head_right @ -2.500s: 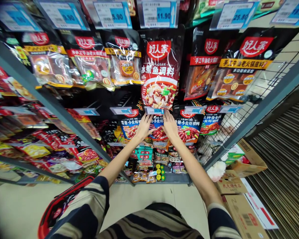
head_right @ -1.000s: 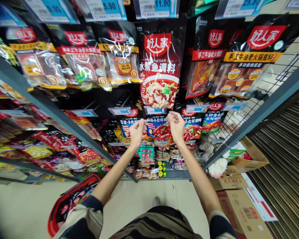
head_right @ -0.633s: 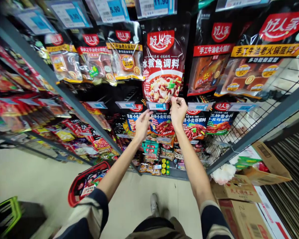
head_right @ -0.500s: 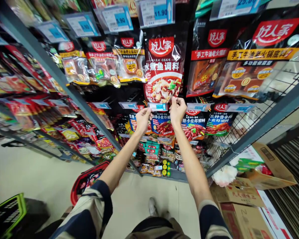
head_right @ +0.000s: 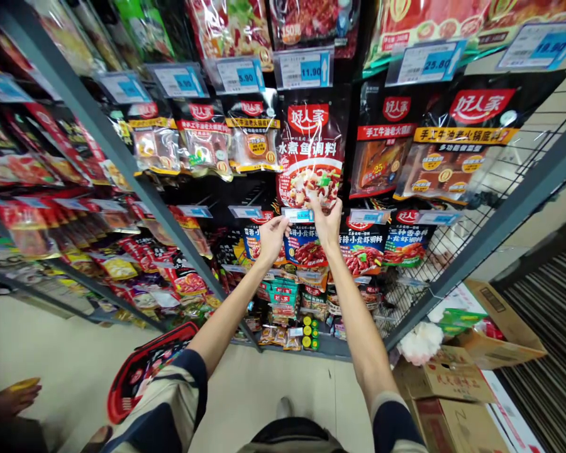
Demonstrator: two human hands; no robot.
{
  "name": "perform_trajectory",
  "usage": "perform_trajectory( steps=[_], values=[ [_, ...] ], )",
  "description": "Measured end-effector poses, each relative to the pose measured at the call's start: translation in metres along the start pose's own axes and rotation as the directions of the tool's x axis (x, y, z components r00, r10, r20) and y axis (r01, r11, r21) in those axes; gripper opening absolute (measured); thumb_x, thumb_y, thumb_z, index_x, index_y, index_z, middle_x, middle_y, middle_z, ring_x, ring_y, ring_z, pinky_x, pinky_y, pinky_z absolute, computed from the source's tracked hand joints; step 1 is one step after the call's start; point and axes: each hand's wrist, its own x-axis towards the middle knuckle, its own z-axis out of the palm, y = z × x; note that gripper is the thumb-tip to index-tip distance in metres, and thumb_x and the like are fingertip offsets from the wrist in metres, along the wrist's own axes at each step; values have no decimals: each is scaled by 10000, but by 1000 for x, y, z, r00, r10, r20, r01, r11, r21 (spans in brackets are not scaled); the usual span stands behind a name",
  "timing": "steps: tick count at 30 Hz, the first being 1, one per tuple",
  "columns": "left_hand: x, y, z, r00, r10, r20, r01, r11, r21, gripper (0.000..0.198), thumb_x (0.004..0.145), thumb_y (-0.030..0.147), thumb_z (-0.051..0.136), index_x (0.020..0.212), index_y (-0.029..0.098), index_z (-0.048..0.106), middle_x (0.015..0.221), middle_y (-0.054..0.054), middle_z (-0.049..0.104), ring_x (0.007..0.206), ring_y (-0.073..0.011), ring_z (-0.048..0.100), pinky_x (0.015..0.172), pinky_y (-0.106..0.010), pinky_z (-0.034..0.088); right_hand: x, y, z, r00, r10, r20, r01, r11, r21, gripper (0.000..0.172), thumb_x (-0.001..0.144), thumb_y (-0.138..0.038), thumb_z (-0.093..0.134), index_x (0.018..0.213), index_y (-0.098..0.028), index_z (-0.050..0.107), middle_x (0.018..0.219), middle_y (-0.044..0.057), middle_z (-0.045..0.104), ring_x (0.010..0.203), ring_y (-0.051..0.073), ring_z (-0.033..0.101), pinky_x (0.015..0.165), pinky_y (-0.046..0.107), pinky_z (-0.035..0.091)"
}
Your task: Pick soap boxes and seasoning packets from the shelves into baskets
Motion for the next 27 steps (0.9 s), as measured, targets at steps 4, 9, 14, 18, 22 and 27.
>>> perform_trajectory(
  steps=[4, 9, 14, 18, 22, 27],
  values=[
    [4, 1, -5, 999, 0, 49, -1, 999, 32, 511, 819, 602, 863, 950, 113, 787, 777, -62, 736, 599, -96, 587, 560, -227, 497, 4, -7, 8, 1000, -12, -19, 12, 1000, 6, 698, 744, -651, 888, 1211, -194, 643, 1186, 106, 776, 1038, 240, 746, 1030, 409, 595],
    [6, 6, -11, 996, 12, 92, -17, 998, 60, 465, 837, 564, 859, 933, 113, 807, 803, -58, 712, 617, -95, 595, 544, -222, 488, 18, -9, 7, 1000, 1, -31, -2, 1000, -27, 670, 729, -629, 898, 1187, -187, 689, 1158, 96, 794, 1037, 243, 757, 1005, 407, 611],
    [5, 5, -11, 996, 23, 91, -30, 997, 75, 428, 872, 536, 838, 964, 119, 809, 826, -53, 718, 626, -91, 598, 579, -220, 500, 30, -12, 1, 983, 183, 6, -183, 983, 13, 701, 630, -500, 968, 1181, -167, 691, 1178, 110, 790, 1078, 253, 754, 1057, 430, 599],
    [4, 1, -8, 1000, -2, 20, 1, 999, 53, 475, 855, 554, 851, 1045, 123, 784, 809, -48, 734, 635, -105, 604, 595, -225, 499, 9, -5, -1, 969, 243, -47, -235, 963, 131, 722, 720, -568, 922, 1240, -171, 617, 1260, 133, 751, 1101, 227, 747, 1044, 416, 610],
    [5, 0, -12, 999, -13, -33, 12, 1000, -10, 522, 832, 572, 868, 1081, 119, 790, 800, -44, 724, 631, -103, 589, 583, -230, 482, -40, 9, -4, 975, 220, -23, -213, 962, 169, 655, 849, -651, 809, 1261, -176, 628, 1225, 121, 741, 1041, 207, 752, 928, 369, 639],
    [7, -2, -17, 998, -50, -25, 49, 997, -59, 508, 812, 596, 879, 992, 128, 795, 820, -48, 732, 618, -88, 586, 586, -225, 484, -70, 19, -12, 980, 174, 100, -187, 973, 138, 499, 889, -630, 779, 1057, -161, 747, 963, 62, 764, 918, 202, 739, 875, 352, 628]
  ],
)
